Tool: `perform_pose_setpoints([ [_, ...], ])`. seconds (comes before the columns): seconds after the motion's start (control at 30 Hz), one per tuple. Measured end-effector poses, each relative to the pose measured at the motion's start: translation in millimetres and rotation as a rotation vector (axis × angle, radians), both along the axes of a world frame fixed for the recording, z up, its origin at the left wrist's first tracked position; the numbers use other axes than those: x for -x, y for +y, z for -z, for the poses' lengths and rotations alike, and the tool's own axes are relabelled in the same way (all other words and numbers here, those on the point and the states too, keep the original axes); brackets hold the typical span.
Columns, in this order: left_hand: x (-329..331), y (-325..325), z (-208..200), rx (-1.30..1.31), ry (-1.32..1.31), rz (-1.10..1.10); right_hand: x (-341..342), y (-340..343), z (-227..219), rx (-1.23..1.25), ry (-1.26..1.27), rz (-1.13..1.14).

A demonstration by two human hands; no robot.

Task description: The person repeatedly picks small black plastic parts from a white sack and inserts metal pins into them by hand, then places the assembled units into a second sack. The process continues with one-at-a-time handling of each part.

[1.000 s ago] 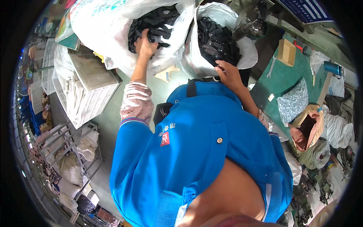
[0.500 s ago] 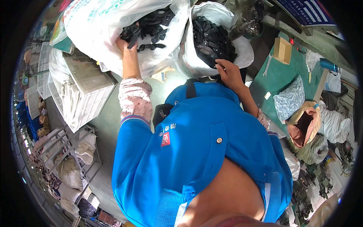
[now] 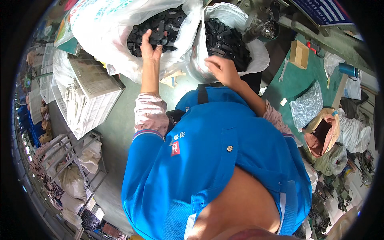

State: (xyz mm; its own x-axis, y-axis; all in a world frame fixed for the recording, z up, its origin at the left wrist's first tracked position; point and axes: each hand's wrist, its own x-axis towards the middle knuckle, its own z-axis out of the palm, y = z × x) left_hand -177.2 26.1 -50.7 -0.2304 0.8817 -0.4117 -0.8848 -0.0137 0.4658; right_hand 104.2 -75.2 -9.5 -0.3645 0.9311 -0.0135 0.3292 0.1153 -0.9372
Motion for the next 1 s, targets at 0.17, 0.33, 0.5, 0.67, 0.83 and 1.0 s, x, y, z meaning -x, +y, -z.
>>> perform_pose_setpoints([
  [0.17, -44.3, -19.3, -20.6, -0.066, -0.002, 0.078, 71.4, 34.0, -5.7, 0.413, 0.480, 0.189],
  [0.33, -52.2, -18.8, -24.8, -0.138, 0.070, 0.132, 89.4, 48.5, 5.3, 0.309, 0.373, 0.230],
  [0.5, -20.3, -22.1, -17.7, -0.064, 0.033, 0.108, 34.0, 28.7, -9.9, -0.223, -0.182, 0.173],
  [0.67, -31.0, -47.7, -31.9, -0.111, 0.017, 0.402, -34.8, 29.3, -15.0, -0.353, 0.056, 0.282],
  [0.83, -76.0, -50.1, -45.3, -0.192, -0.062, 0.692, -75.3, 43.8, -56.8, 0.050, 0.289, 0.285],
  [1.0, -120.4, -48.6, -62.9, -0.280, -0.058, 0.925, -74.9, 40.3, -65.1, 0.120, 0.435, 0.212],
])
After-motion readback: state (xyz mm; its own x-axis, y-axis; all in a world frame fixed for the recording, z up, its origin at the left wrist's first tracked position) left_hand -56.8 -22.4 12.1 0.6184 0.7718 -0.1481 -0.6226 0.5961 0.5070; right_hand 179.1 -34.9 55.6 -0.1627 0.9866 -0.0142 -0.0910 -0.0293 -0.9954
